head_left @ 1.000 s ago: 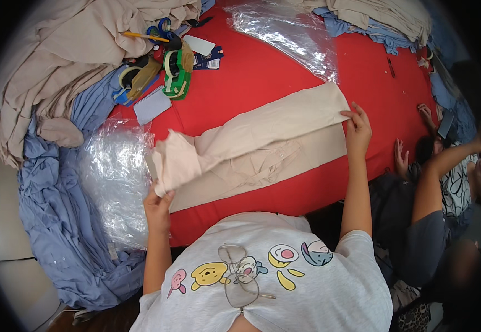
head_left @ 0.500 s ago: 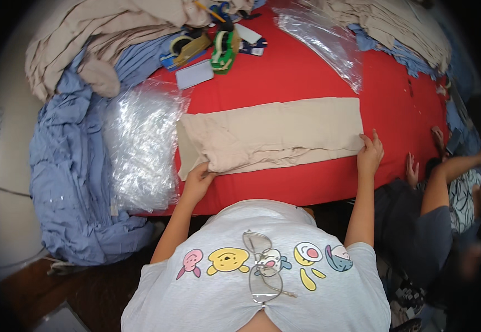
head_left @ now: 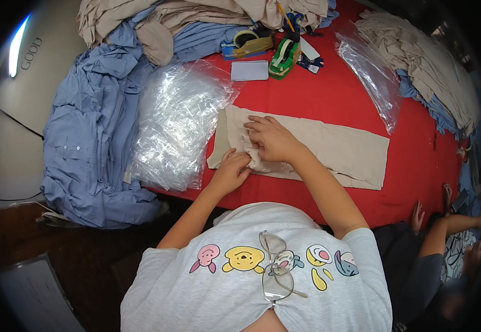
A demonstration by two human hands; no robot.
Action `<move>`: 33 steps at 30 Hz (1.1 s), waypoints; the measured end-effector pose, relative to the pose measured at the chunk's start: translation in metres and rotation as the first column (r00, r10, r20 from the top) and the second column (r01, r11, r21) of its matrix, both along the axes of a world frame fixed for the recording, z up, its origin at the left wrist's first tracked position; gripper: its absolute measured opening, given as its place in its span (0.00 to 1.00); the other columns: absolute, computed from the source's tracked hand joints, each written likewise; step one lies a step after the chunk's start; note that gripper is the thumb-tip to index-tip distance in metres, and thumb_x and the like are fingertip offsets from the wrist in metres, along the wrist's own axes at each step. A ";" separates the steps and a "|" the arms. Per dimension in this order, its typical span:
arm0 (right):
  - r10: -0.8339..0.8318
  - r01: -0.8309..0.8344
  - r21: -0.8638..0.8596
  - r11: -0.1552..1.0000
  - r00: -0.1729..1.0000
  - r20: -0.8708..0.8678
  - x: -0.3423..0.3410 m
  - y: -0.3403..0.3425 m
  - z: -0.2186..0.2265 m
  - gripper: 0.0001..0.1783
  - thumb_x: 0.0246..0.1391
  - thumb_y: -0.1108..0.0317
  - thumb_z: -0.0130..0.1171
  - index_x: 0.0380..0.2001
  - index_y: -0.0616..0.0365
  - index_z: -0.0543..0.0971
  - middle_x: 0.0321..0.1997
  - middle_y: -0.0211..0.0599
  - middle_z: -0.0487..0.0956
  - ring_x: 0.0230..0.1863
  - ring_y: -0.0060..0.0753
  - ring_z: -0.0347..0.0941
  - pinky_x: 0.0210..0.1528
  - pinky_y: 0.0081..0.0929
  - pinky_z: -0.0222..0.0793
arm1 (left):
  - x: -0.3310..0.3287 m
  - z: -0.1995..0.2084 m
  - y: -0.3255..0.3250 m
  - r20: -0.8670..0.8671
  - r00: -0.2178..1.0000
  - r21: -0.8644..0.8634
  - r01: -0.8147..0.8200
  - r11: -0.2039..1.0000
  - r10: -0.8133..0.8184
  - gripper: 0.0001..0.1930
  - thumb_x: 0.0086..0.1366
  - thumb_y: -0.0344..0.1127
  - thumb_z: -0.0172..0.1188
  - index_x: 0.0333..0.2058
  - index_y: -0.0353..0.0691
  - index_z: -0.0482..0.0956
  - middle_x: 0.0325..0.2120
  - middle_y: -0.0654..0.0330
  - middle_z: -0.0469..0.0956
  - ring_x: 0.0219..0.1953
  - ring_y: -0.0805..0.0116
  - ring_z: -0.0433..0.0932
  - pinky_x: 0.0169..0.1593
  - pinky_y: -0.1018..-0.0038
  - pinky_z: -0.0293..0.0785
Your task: The person folds a shirt on a red surface, using a cardboard template to guide the folds, and then places the folded shirt into a plastic bag.
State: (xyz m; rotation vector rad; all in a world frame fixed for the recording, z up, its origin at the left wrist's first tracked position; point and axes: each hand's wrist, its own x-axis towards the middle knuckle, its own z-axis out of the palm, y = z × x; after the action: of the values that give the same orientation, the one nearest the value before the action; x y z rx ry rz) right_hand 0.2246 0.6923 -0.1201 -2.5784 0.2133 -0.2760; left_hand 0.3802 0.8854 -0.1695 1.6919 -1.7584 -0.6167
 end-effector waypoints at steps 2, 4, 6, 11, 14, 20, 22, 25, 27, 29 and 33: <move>-0.046 0.036 0.131 0.991 0.996 0.082 -0.012 -0.002 0.014 0.06 0.50 0.73 0.64 0.33 0.56 0.85 0.74 0.45 0.73 0.76 0.51 0.65 0.74 0.51 0.60 | 0.001 -0.001 -0.005 0.037 0.998 -0.032 -0.042 0.999 0.043 0.11 0.61 0.28 0.67 0.43 0.39 0.80 0.37 0.55 0.80 0.47 0.55 0.81 0.73 0.49 0.60; -0.043 0.031 0.223 0.974 0.998 0.051 -0.025 -0.006 0.025 0.08 0.49 0.74 0.64 0.35 0.56 0.85 0.74 0.45 0.73 0.76 0.51 0.66 0.74 0.50 0.60 | 0.003 -0.001 -0.009 0.036 0.998 -0.050 -0.052 0.997 0.054 0.11 0.62 0.27 0.67 0.44 0.39 0.81 0.39 0.55 0.81 0.46 0.55 0.82 0.71 0.50 0.63; -0.055 0.047 0.194 0.980 0.998 0.035 -0.028 0.000 0.027 0.11 0.48 0.75 0.65 0.37 0.55 0.85 0.74 0.45 0.73 0.76 0.51 0.66 0.73 0.49 0.61 | 0.005 -0.003 -0.013 -0.008 1.000 -0.050 -0.028 0.998 0.027 0.11 0.63 0.27 0.66 0.45 0.39 0.81 0.41 0.54 0.81 0.46 0.54 0.82 0.67 0.53 0.69; -0.011 0.012 0.038 0.999 1.000 -0.021 -0.029 0.015 0.008 0.18 0.43 0.77 0.67 0.41 0.55 0.86 0.73 0.47 0.74 0.76 0.48 0.65 0.73 0.46 0.63 | -0.014 0.039 -0.020 -0.163 0.985 0.025 0.064 0.998 -0.059 0.14 0.65 0.28 0.66 0.48 0.36 0.81 0.43 0.52 0.81 0.48 0.50 0.81 0.52 0.59 0.76; -0.092 0.088 -0.074 0.993 0.994 -0.055 -0.030 0.009 0.012 0.21 0.41 0.74 0.70 0.44 0.57 0.86 0.73 0.46 0.73 0.76 0.47 0.65 0.72 0.47 0.64 | -0.010 0.028 -0.019 -0.200 0.979 0.068 0.059 0.996 -0.045 0.17 0.63 0.26 0.66 0.51 0.35 0.79 0.48 0.51 0.79 0.51 0.48 0.80 0.55 0.58 0.76; -0.135 0.136 -0.029 0.990 0.990 0.030 -0.024 0.006 0.037 0.17 0.41 0.69 0.73 0.38 0.57 0.82 0.52 0.41 0.84 0.65 0.46 0.75 0.71 0.48 0.64 | 0.048 -0.004 -0.057 0.182 0.983 -0.177 0.023 0.984 0.010 0.24 0.56 0.21 0.63 0.54 0.40 0.78 0.59 0.53 0.75 0.67 0.48 0.70 0.71 0.55 0.65; -0.161 0.162 0.042 0.986 0.986 -0.037 -0.022 0.012 0.044 0.17 0.42 0.68 0.73 0.38 0.56 0.81 0.43 0.39 0.84 0.57 0.46 0.79 0.66 0.45 0.71 | 0.069 -0.012 -0.074 0.382 0.918 -0.269 0.004 0.963 0.103 0.22 0.56 0.21 0.62 0.52 0.41 0.80 0.59 0.54 0.75 0.67 0.51 0.71 0.71 0.55 0.65; -0.234 0.255 0.103 0.962 0.956 -0.180 -0.021 0.023 0.048 0.19 0.44 0.67 0.74 0.41 0.54 0.81 0.38 0.37 0.84 0.49 0.47 0.82 0.54 0.41 0.78 | 0.100 -0.029 -0.091 0.373 0.925 -0.243 0.021 0.970 0.073 0.13 0.60 0.27 0.63 0.44 0.41 0.83 0.52 0.55 0.80 0.60 0.55 0.76 0.71 0.54 0.65; -0.308 0.339 0.150 0.929 0.931 -0.196 -0.025 0.029 0.047 0.20 0.45 0.67 0.75 0.44 0.53 0.81 0.38 0.37 0.85 0.47 0.46 0.82 0.48 0.38 0.80 | 0.111 -0.030 -0.094 0.408 0.909 -0.162 -0.014 0.987 0.080 0.09 0.61 0.28 0.63 0.42 0.42 0.83 0.46 0.56 0.81 0.55 0.56 0.78 0.70 0.54 0.65; -0.396 0.415 0.229 0.881 0.910 -0.123 -0.038 0.030 0.041 0.23 0.47 0.69 0.75 0.48 0.52 0.82 0.42 0.38 0.85 0.47 0.43 0.82 0.42 0.36 0.80 | 0.122 -0.026 -0.092 0.422 0.901 -0.180 -0.026 0.983 0.101 0.08 0.62 0.32 0.64 0.41 0.42 0.83 0.38 0.56 0.81 0.46 0.55 0.80 0.66 0.55 0.69; -0.591 0.591 0.420 0.688 0.793 -0.149 -0.066 0.022 0.033 0.24 0.52 0.79 0.71 0.54 0.57 0.82 0.52 0.36 0.83 0.53 0.33 0.79 0.53 0.29 0.75 | 0.109 -0.013 -0.070 0.083 0.885 0.068 -0.463 0.884 0.457 0.12 0.64 0.30 0.63 0.45 0.35 0.83 0.42 0.52 0.81 0.44 0.53 0.81 0.57 0.58 0.77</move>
State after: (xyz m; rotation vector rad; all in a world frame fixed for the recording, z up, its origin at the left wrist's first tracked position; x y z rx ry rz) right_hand 0.1585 0.7139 -0.0872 -1.9736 1.0064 -0.4009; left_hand 0.4892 0.8149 -0.1820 2.1161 -1.3058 -0.4275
